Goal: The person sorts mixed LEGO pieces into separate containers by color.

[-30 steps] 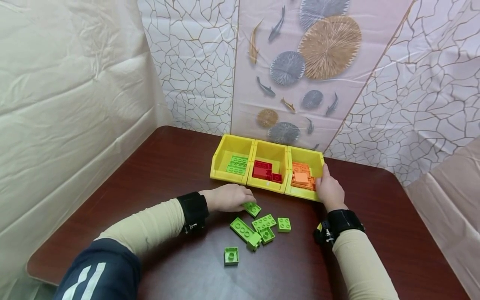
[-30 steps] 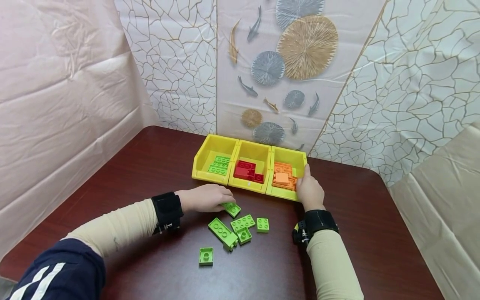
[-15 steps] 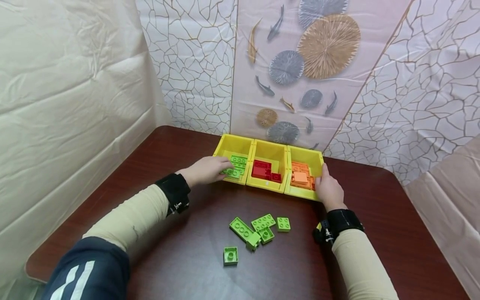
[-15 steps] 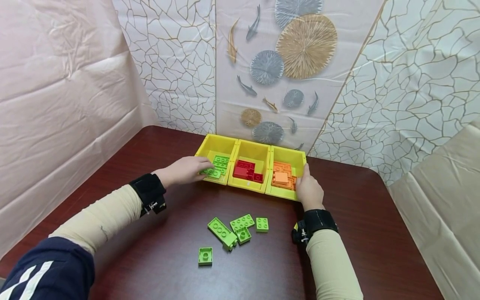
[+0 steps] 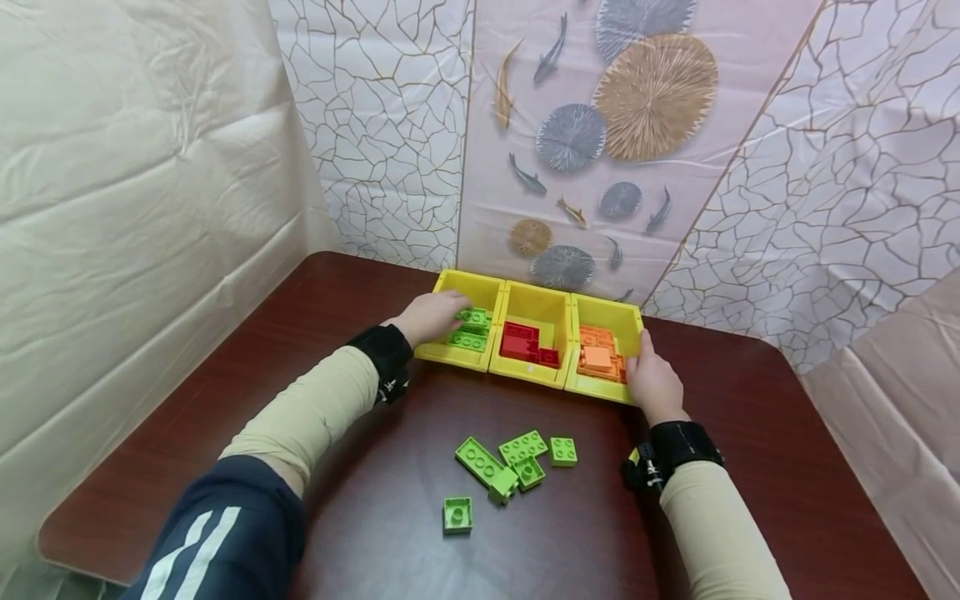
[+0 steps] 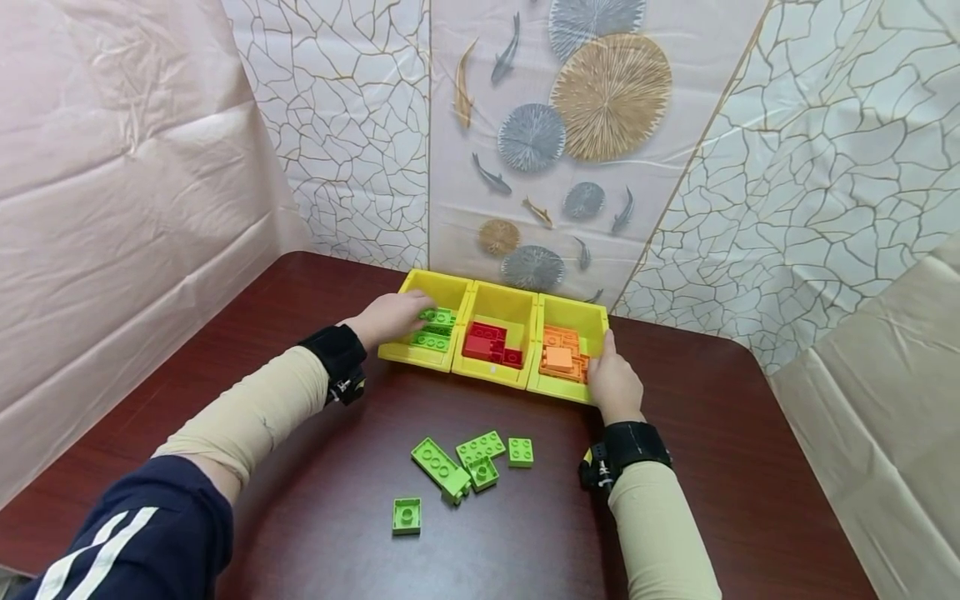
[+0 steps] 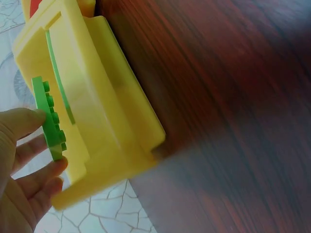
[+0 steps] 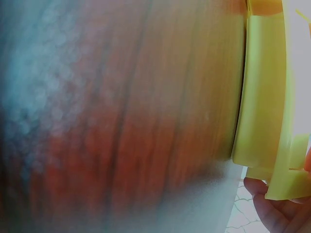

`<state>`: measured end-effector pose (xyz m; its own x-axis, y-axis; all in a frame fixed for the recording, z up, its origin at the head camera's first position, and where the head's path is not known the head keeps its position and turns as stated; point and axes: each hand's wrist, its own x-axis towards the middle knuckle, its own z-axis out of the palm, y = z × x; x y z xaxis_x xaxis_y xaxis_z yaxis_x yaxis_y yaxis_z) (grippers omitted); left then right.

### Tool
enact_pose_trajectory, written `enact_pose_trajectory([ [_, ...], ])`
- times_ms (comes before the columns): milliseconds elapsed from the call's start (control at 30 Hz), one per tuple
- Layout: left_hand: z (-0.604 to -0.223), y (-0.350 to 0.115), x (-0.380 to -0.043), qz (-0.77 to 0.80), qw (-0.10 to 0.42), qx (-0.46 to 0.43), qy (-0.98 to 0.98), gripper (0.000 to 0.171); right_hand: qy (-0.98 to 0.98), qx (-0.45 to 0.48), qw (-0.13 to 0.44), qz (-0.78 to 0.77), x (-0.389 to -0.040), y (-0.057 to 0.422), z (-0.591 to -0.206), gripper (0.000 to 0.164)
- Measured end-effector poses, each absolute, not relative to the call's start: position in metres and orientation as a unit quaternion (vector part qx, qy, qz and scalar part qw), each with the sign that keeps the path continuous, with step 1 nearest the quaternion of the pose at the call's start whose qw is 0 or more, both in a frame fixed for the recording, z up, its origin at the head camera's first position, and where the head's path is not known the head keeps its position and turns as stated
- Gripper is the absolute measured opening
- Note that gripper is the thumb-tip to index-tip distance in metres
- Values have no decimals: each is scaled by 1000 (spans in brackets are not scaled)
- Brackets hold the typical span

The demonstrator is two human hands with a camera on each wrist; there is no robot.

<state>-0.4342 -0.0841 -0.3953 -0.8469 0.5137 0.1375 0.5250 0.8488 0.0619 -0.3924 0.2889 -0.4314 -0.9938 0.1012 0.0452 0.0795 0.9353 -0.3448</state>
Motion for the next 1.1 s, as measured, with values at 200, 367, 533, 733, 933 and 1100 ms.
enact_pose_trajectory([
  [200, -402, -71, -443, -40, 10, -254, -966, 26, -983, -38, 42, 172, -392, 289, -432, 60],
  [367, -401, -69, -443, -50, -15, -260, -964, 26, -983, -36, 46, 171, -392, 288, -433, 61],
  [533, -404, -68, -445, -57, -32, -276, -959, 28, -984, -37, 50, 167, -392, 289, -432, 61],
  [733, -407, -66, -440, -54, -20, -267, -962, 30, -984, -42, 45, 165, -392, 289, -432, 60],
  [933, -402, -66, -415, -50, 68, -293, -952, 28, -984, -39, 46, 165, -392, 289, -433, 60],
  [1100, -399, -64, -372, -72, 123, -439, -887, 21, -984, -36, 51, 169, -391, 290, -432, 61],
])
